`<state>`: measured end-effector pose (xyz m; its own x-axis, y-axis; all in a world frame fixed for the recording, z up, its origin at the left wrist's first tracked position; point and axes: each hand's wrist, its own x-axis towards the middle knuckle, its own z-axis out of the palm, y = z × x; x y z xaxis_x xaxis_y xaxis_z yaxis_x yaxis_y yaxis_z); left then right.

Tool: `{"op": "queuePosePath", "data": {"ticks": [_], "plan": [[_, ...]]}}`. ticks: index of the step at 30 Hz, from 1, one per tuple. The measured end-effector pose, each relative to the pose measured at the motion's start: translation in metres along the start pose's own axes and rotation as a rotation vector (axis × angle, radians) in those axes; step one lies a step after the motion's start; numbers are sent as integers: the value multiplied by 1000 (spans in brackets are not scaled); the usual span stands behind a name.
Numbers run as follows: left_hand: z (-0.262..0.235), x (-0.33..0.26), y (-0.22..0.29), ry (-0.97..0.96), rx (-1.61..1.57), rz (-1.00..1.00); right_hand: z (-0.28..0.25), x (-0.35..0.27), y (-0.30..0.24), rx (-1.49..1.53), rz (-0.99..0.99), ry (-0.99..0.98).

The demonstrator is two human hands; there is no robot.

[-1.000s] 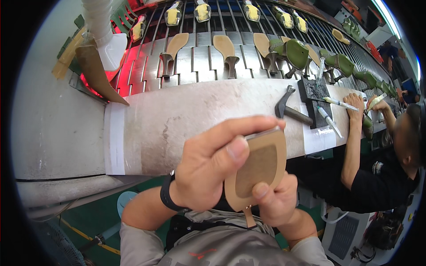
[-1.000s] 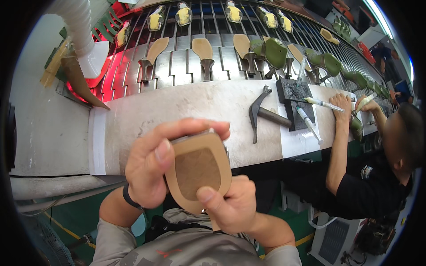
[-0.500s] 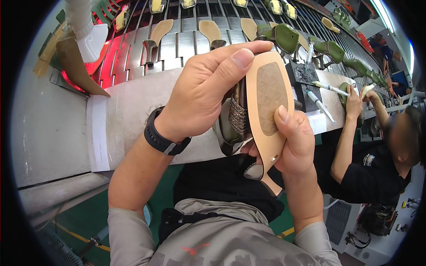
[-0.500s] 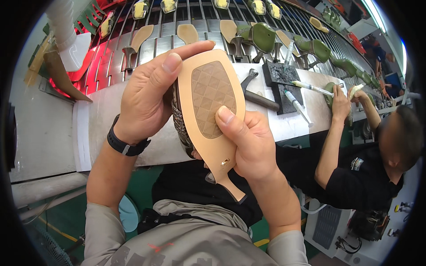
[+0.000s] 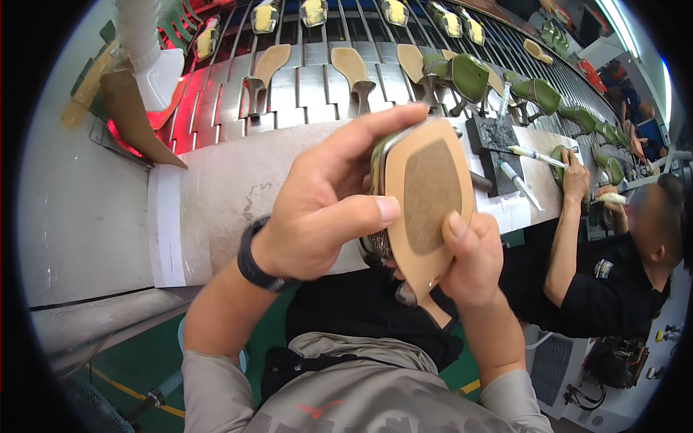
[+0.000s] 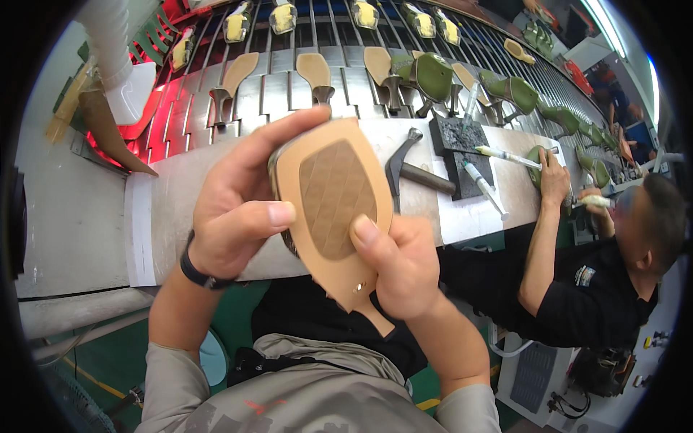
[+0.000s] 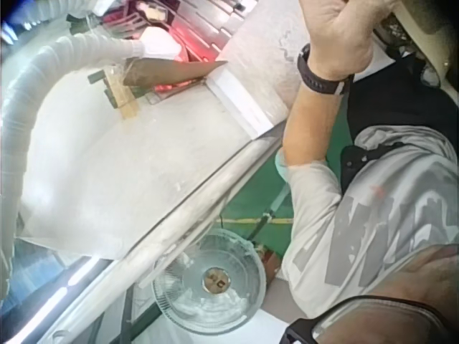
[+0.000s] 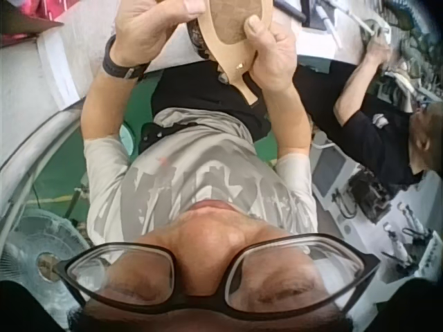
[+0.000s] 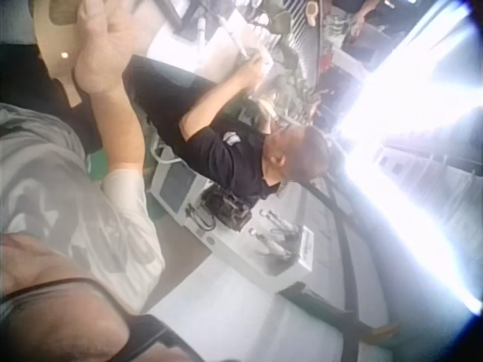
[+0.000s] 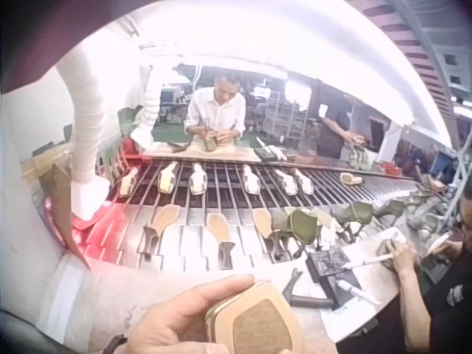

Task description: The person attaches soles to shoe uppers on lasts by hand, taps the edges with a small hammer to secure the bond, and places the assembled shoes onto a conveyor track.

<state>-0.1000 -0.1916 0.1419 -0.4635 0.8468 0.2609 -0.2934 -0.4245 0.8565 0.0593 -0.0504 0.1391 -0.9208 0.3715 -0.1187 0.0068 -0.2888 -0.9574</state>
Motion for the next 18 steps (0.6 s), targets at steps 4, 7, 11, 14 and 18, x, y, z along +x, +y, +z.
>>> {"op": "queuePosePath", "data": {"ticks": [4, 7, 11, 14, 18], "plan": [[12, -33, -2, 41, 55, 125, -1, -20, 24, -348, -393, -98], [16, -55, 0, 87, 82, 118, 12, -22, 32, -510, -665, -174], [15, -67, 5, 139, 11, 102, 20, -24, 40, -470, -677, -202], [18, -69, 14, 196, -4, 67, 26, -26, 39, -443, -643, -192], [20, -70, 24, 278, -63, -6, 29, -27, 36, -431, -571, -238]]}}
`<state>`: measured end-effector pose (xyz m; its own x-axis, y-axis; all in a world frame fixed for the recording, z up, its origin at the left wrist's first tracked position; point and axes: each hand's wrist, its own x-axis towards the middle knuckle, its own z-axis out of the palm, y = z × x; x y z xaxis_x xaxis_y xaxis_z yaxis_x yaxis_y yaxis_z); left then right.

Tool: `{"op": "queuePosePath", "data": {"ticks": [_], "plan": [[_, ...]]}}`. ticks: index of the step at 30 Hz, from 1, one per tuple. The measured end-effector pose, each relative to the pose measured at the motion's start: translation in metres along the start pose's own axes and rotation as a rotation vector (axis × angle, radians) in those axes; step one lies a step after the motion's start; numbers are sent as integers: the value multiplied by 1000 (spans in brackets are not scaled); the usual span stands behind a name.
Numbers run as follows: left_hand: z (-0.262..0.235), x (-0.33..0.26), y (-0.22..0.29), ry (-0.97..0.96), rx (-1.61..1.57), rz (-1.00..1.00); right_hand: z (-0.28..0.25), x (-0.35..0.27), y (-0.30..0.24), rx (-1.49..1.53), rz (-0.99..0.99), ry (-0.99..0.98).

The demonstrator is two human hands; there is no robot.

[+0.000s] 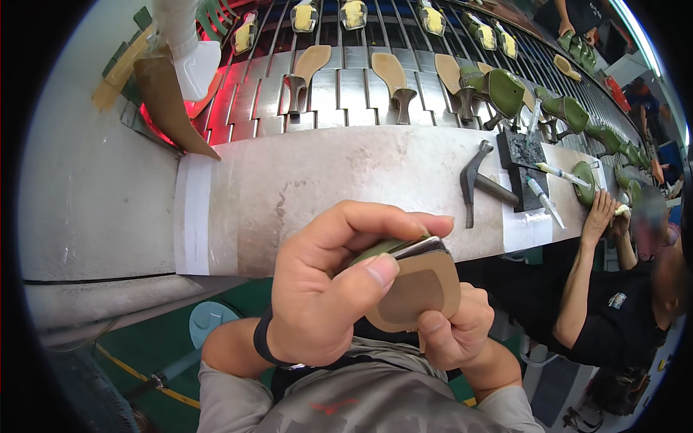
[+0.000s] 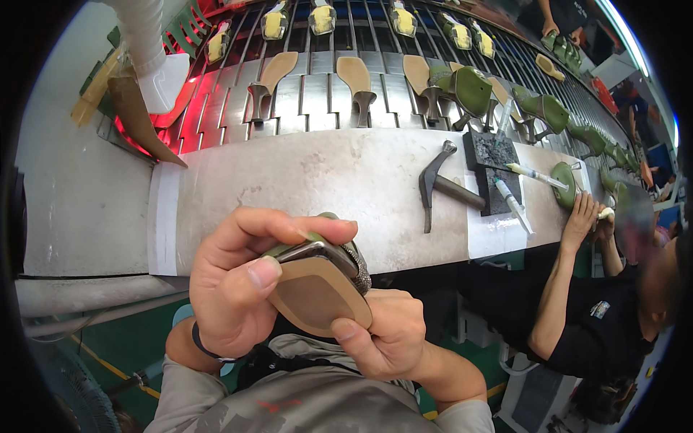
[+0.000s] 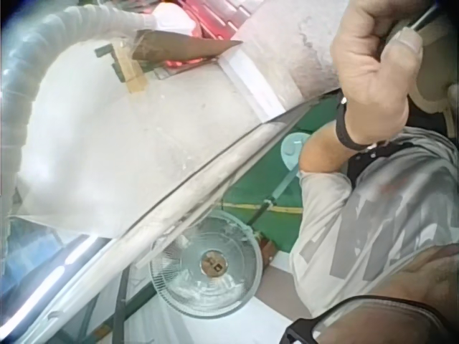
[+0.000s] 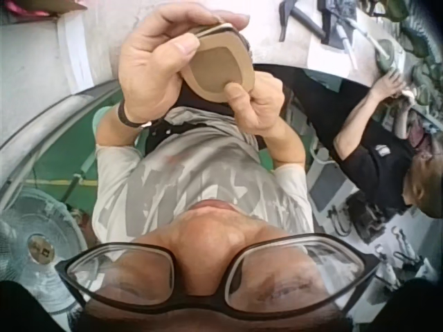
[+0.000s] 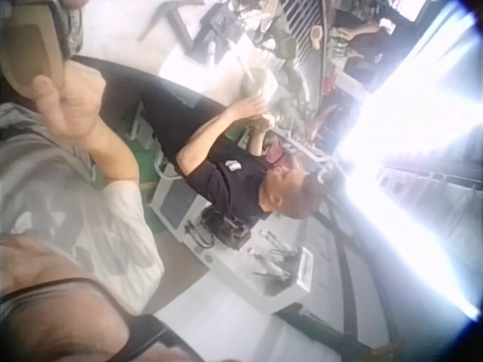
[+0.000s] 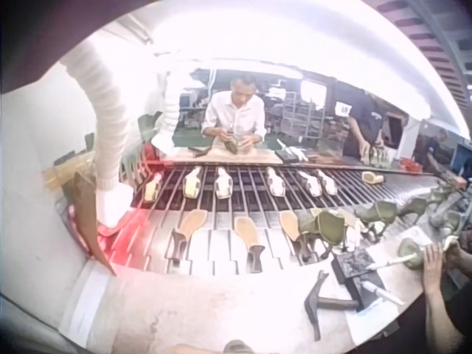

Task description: The person attaches soles to shoe uppers on lasts by hand, taps the edges with a small hammer to secure the bond, and places the assembled shoes onto a conveyor track.

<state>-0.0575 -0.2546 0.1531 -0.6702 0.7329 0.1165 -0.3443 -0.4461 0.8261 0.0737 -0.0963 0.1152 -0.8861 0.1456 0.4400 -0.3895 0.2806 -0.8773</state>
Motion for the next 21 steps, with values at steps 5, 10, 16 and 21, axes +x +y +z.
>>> {"op": "queuePosePath", "data": {"ticks": [5, 10, 16, 21], "plan": [[-5, 3, 14, 29, -69, -115, 7, 6, -7, -44, 28, -3], [-3, -1, 21, 100, -35, -124, 13, 11, -14, -26, 83, -56], [-2, -3, 34, 150, 332, -106, 26, 19, -17, -101, 72, -132], [-23, 7, 39, 284, 369, -8, 35, 42, -11, -114, 26, -55]]}}
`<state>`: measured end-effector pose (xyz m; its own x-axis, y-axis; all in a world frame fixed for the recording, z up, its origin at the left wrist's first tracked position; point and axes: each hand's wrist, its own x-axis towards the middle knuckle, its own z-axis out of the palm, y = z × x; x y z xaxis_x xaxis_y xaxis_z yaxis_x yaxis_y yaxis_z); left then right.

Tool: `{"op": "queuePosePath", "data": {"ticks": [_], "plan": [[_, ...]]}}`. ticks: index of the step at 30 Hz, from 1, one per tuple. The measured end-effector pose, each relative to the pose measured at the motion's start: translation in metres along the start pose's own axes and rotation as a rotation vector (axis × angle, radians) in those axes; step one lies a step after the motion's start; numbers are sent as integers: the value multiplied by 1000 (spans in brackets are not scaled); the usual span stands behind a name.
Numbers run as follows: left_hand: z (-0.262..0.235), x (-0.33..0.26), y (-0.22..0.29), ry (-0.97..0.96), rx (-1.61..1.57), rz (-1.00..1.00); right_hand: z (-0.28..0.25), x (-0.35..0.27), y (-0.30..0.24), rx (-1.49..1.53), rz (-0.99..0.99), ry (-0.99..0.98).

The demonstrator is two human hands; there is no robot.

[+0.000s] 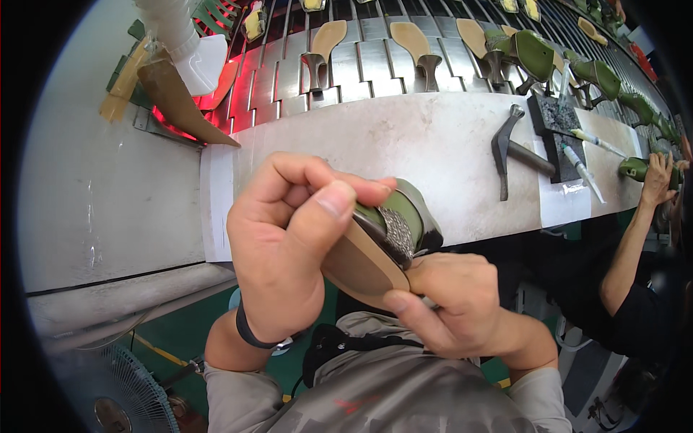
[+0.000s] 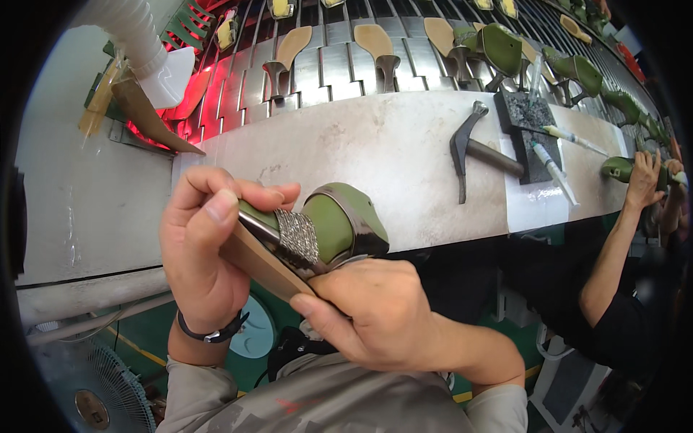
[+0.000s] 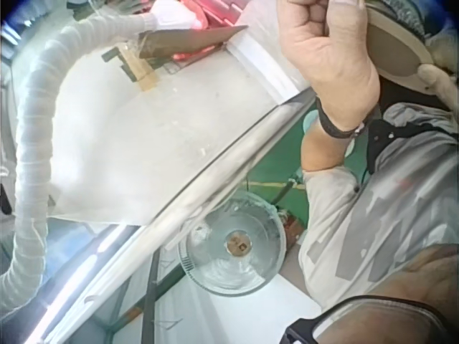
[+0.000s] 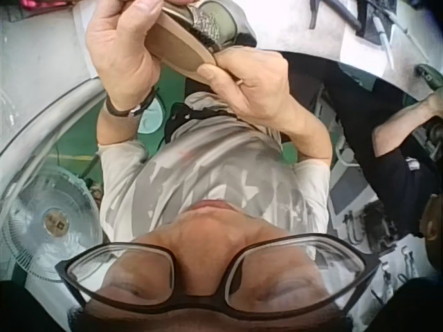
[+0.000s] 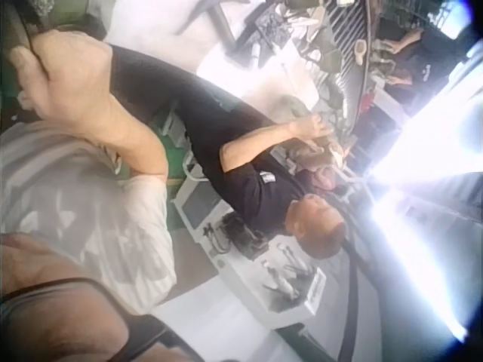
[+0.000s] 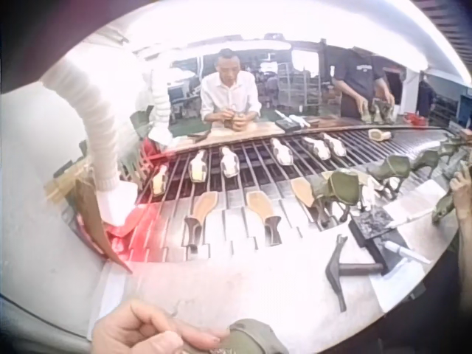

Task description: The person attaches soles to shoe uppers on lasts by hand, taps the edges with a small hammer to secure the bond, and places the assembled shoes onto a conveyor track.

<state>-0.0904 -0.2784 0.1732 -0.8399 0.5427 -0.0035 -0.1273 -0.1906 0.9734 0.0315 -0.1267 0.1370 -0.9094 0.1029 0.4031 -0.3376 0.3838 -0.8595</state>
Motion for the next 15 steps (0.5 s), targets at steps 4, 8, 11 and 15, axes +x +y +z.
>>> {"op": "queuePosePath", "data": {"ticks": [4, 8, 11, 15], "plan": [[-6, 1, -2, 35, 67, 39, -4, 12, 2, 6, 9, -53], [-11, 0, -8, -9, 304, 186, -4, 15, -3, -11, 37, -67], [-15, 6, -17, -1, 95, 252, -8, 23, -3, -11, 85, -80], [-27, -2, -93, 184, -206, 393, -21, 52, 24, -469, 101, -287]]}}
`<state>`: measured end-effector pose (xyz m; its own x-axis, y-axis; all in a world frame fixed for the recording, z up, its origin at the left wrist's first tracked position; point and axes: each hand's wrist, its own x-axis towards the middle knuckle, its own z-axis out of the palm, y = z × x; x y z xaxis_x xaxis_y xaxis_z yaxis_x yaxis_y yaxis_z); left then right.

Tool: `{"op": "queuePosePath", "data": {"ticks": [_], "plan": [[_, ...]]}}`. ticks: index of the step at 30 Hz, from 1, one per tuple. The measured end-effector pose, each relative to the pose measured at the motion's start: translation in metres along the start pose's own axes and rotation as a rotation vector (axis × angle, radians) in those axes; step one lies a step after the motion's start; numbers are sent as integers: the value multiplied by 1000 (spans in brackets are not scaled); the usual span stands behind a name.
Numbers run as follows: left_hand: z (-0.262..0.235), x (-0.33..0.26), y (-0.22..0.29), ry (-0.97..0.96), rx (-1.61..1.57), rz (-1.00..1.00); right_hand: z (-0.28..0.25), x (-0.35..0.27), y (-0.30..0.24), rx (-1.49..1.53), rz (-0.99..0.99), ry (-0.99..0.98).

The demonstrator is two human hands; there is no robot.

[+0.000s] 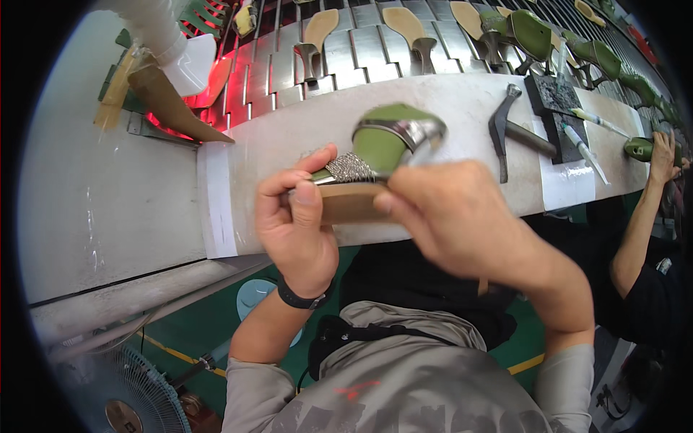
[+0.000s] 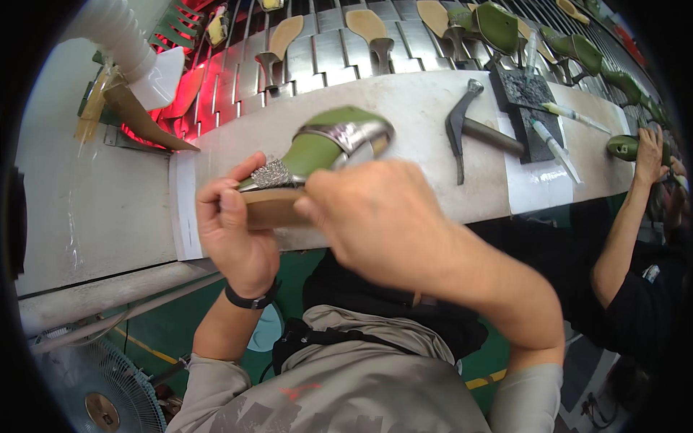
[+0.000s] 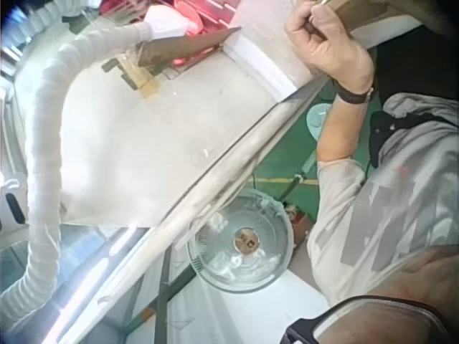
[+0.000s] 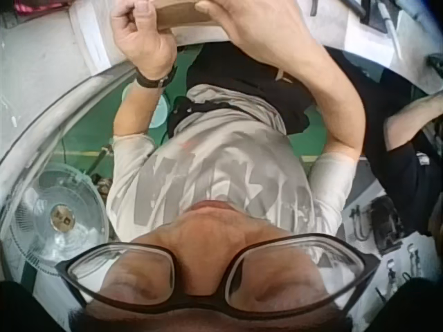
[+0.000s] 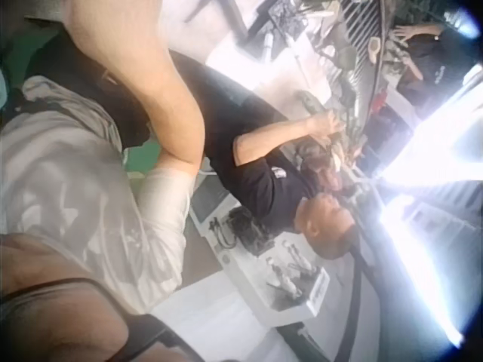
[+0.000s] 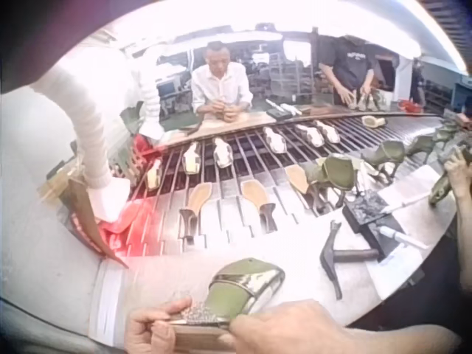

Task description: The person attaches soles to shoe uppers on lasts by hand, taps the edges with a small hammer to secure the bond, and places the assembled shoes onto a conveyor track.

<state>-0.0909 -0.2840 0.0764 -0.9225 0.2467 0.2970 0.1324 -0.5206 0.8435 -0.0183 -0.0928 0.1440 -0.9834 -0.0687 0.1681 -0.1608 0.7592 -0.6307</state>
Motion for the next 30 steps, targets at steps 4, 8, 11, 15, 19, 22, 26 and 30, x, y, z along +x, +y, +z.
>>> {"op": "queuePosePath", "data": {"ticks": [4, 8, 11, 15, 19, 22, 26, 30], "plan": [[-27, -21, -27, -190, 434, 9, 13, -6, 35, -285, -127, 0], [-11, 4, -18, -467, 794, 172, 13, -11, 55, -379, -257, 119], [-11, 9, -22, -502, 840, 175, 14, -8, 63, -359, -291, 88], [-13, 10, -30, -508, 959, 365, 16, -3, 71, -378, -362, 92], [-7, 10, -32, -506, 962, 416, 17, -3, 76, -332, -365, 114], [0, 7, -29, -453, 1006, 385, 13, -2, 69, -317, -308, 78], [8, 8, -26, -375, 985, 326, 10, 2, 74, -315, -275, 64], [25, 11, -24, -375, 1109, 332, -2, 11, 89, -343, -387, 38]]}}
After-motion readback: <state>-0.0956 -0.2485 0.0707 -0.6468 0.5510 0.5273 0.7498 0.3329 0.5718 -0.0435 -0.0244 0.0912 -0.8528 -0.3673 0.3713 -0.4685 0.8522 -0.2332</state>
